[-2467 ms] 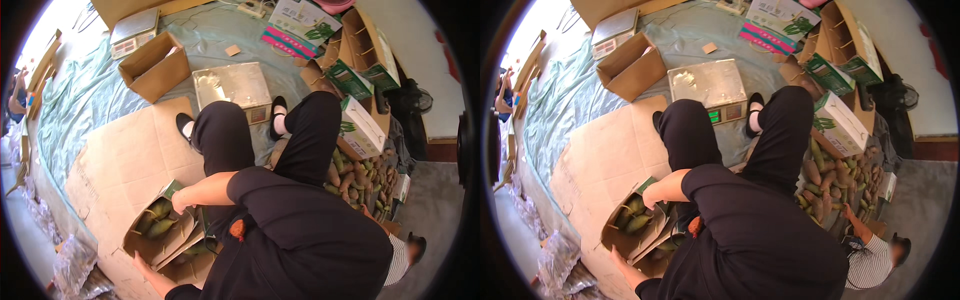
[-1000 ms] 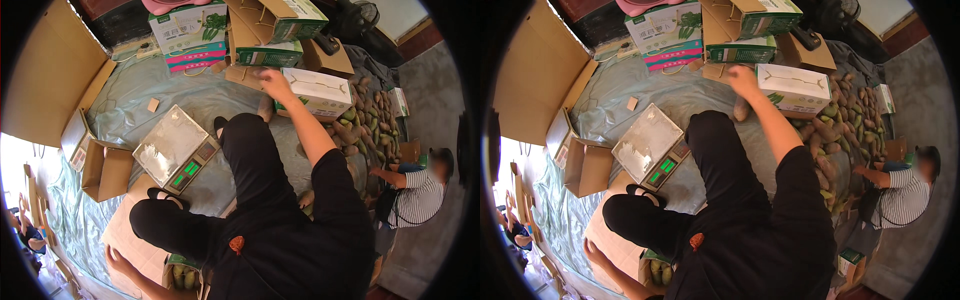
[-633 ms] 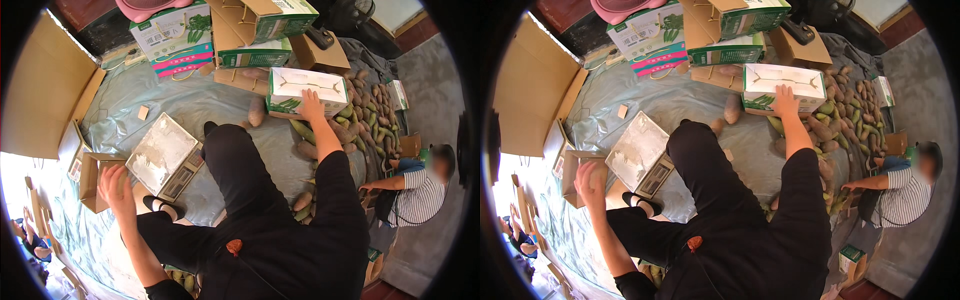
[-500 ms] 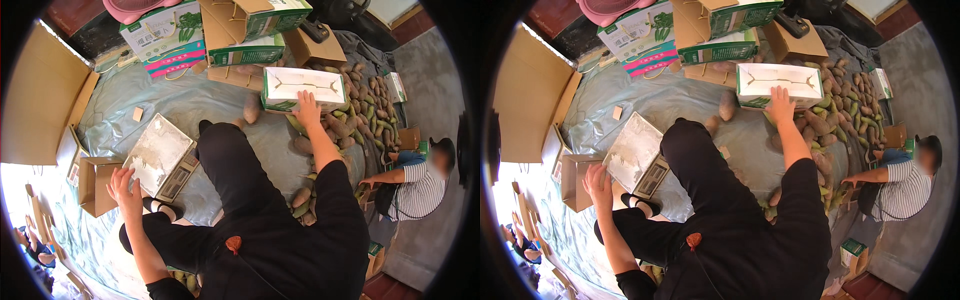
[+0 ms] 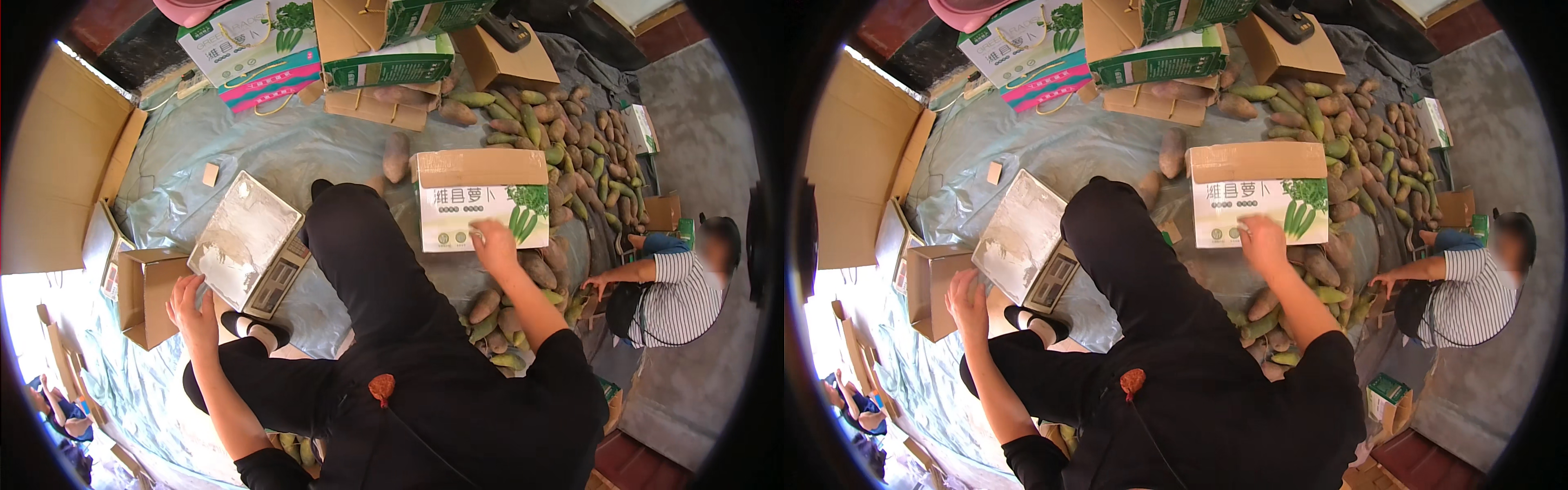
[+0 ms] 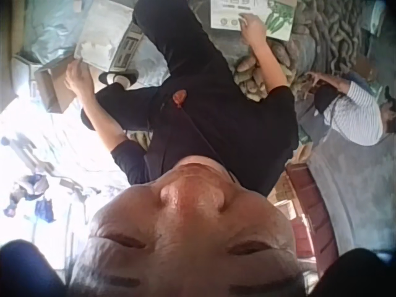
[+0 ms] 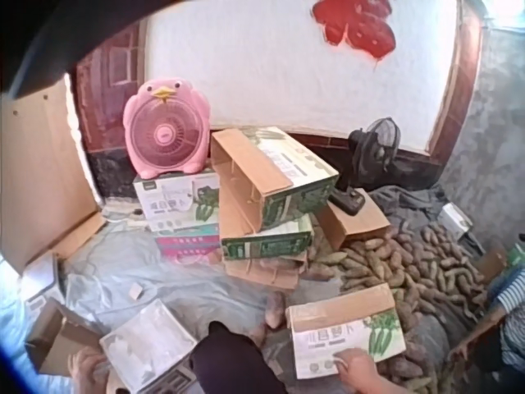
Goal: Pack harvested vegetables into paper bags, weigh them on a digital scale, and organize them into boxes.
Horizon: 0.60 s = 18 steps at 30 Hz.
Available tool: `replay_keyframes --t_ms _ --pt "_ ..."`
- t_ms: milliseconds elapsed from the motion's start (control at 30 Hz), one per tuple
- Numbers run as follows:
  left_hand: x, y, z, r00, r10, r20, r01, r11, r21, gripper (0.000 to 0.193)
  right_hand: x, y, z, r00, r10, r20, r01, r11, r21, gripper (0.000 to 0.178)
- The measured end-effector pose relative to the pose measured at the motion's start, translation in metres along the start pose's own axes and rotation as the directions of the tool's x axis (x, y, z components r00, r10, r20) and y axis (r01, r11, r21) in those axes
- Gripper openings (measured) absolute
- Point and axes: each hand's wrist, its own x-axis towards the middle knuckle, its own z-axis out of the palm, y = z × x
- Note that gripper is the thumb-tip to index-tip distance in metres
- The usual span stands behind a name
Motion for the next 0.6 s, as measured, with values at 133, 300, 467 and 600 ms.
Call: replay_keyframes --t_ms 133,300,467,600 --pt "-0.004 -0.005 0.003 1.0 -0.019 -0.014 0.02 0.999 0.025 0.025 0.071 0.003 -0.02 0.986 -0.11 -0.129 0.09 0.984 -0.154 0.038" --pt "0.0 0.007 0.006 0.995 -0.071 0.071 0.07 0.997 0.012 0.025 0.152 0.068 0.01 0.995 0.081 0.049 -0.061 0.944 -0.325 0.071" --pt "-0.005 -0.003 0.006 0.987 -0.139 0.086 0.134 0.989 0.056 0.025 0.175 0.061 0.032 0.926 0.305 0.223 -0.199 0.895 -0.4 0.076" --pt "-0.006 -0.009 0.01 0.986 -0.133 0.101 0.127 0.99 0.063 0.026 0.183 0.058 0.028 0.85 0.395 0.348 -0.15 0.815 -0.559 0.078"
